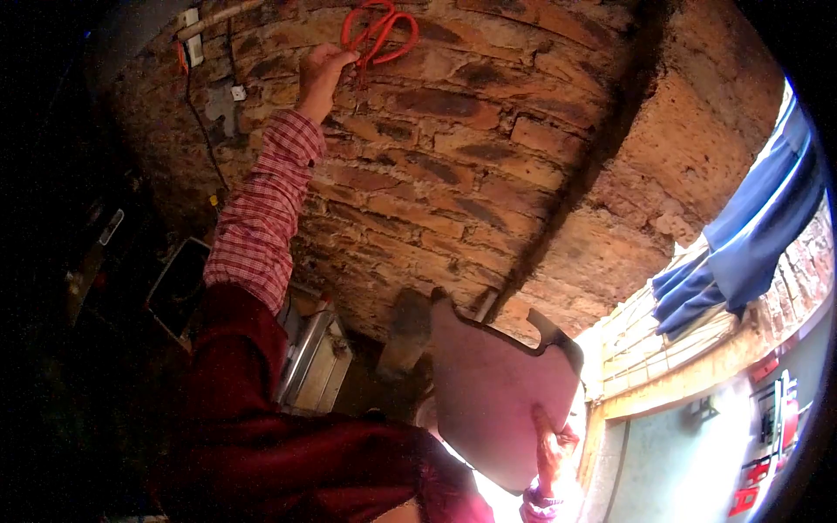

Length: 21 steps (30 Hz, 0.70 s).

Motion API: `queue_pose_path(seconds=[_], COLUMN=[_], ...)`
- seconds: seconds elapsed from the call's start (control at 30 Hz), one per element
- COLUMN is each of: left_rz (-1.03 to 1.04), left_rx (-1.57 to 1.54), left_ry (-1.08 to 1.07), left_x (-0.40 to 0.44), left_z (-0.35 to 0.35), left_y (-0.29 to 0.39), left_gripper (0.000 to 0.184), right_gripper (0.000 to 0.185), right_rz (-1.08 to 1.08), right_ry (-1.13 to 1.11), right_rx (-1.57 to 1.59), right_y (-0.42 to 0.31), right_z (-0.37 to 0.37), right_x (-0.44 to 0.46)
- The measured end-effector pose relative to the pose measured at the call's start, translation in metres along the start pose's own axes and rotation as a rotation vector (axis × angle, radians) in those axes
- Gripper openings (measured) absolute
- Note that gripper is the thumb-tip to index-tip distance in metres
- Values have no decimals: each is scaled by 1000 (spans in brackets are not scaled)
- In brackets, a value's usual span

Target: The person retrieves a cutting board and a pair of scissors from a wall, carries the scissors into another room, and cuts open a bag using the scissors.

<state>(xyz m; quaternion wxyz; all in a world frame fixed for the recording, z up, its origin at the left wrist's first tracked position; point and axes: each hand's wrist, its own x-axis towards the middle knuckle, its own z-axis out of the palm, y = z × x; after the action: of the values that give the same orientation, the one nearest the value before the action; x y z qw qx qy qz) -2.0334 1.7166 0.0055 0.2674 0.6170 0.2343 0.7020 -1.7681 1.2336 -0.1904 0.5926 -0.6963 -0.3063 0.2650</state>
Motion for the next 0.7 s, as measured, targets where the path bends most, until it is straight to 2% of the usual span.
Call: queue_pose_path(seconds=[0.1, 0.23, 0.43, 0.53, 0.63, 0.7], left_rz=[-62, 64, 192, 301, 256, 258], left_rx=[-37, -3, 39, -47, 124, 93], left_ry=[-12, -10, -23, -59, -88, -118], left_x=[12, 15, 6, 8, -15, -26], left_z=[-10, -12, -16, -14, -14, -16], left_y=[-4, -7, -1, 10, 38, 31], left_gripper=[19, 21, 23, 23, 16, 15], right_gripper=[23, 25, 18, 18, 31, 30], right_rz=[32, 91, 28, 67, 89, 71], right_ry=[-34, -39, 35, 21, -33, -19], right_rx=[-24, -2, -50, -50, -26, -19], right_y=[10, 7, -5, 0, 18, 20], right_z=[-7, -4, 7, 5, -3, -1], right_x=[4, 3, -2, 0, 4, 4])
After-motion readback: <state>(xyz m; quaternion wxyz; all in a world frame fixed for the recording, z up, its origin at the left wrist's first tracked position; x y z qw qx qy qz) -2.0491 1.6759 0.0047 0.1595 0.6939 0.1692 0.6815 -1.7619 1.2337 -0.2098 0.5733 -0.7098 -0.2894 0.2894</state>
